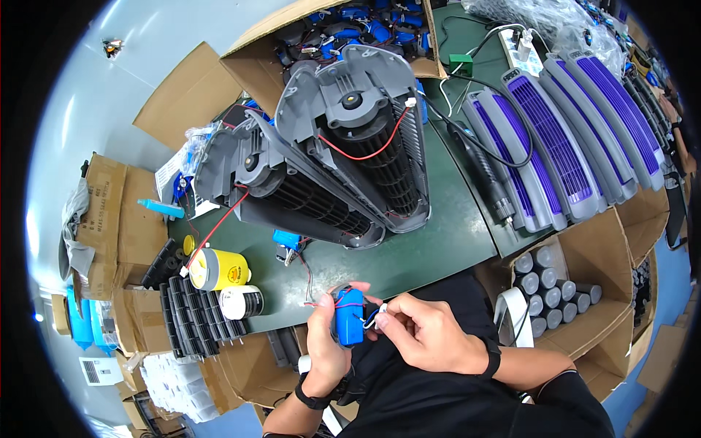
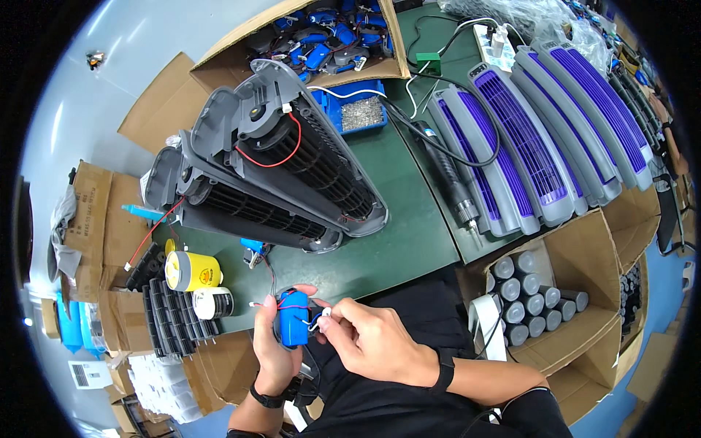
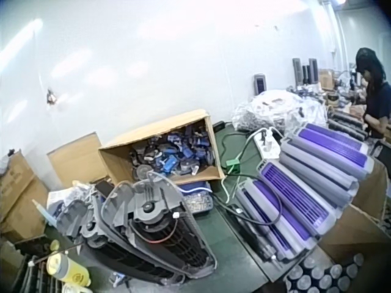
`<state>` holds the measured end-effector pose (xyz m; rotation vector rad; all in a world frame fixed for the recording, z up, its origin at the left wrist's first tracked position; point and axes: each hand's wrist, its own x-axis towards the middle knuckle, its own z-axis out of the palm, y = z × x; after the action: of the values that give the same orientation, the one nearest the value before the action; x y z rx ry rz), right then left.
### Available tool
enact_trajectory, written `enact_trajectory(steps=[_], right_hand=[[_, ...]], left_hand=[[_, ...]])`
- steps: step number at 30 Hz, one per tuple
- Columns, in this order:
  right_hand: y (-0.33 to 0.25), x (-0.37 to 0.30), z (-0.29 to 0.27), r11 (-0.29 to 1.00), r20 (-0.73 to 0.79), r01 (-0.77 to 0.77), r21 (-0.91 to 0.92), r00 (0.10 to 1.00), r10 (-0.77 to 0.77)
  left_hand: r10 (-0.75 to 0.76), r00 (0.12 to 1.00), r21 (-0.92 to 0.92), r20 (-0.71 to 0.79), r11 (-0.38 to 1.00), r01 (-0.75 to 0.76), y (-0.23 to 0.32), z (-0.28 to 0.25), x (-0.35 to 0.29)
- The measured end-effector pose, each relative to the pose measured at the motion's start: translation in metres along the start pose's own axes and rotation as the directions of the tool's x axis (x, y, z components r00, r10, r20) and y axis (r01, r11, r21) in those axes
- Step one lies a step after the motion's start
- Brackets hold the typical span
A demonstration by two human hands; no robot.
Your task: The person assembles a portable electronic device on a workbench. They connect a blue battery pack to a grey cylindrical housing, secure the housing using a power drill, and attach a purple front grille to the unit.
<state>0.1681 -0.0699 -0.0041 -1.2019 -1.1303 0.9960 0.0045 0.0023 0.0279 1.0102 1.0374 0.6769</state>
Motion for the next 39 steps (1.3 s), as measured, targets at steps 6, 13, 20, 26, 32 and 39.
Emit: enact_trajectory(steps=[6,13,20,26,32,39], right_hand=[[-0.001,0.031,-0.038,0.537,0.627,-0.774,0.335,0.609,0.487],[-0.006,0.025,-0.023,0.980,0.316,-0.196,0.029,0.932,0.177],[-0.004,0.025,-0.017,0.976,0.290,-0.213,0.055,0.938,0.188],[0.013,0.028,-0.010,0.926,0.331,-0.336,0.169,0.905,0.268],[-0.002,0.039,-0.024,0.833,0.426,-0.517,0.198,0.811,0.401],[-0.012,0.030,-0.044,0.798,0.414,-0.580,0.160,0.774,0.480]], left_hand=[[0.184,0.972,0.166,0.145,0.964,-0.207,0.000,-0.001,-0.014],[0.105,0.994,0.110,0.018,0.988,-0.107,-0.007,0.000,-0.011],[0.130,0.991,0.091,-0.026,0.988,-0.127,-0.015,0.005,-0.011],[0.189,0.977,0.034,-0.101,0.982,-0.187,-0.025,0.011,-0.008],[0.103,0.992,-0.018,-0.071,0.994,-0.104,-0.027,0.009,-0.004],[-0.116,0.993,-0.079,0.017,0.990,0.117,-0.002,0.008,0.000]])
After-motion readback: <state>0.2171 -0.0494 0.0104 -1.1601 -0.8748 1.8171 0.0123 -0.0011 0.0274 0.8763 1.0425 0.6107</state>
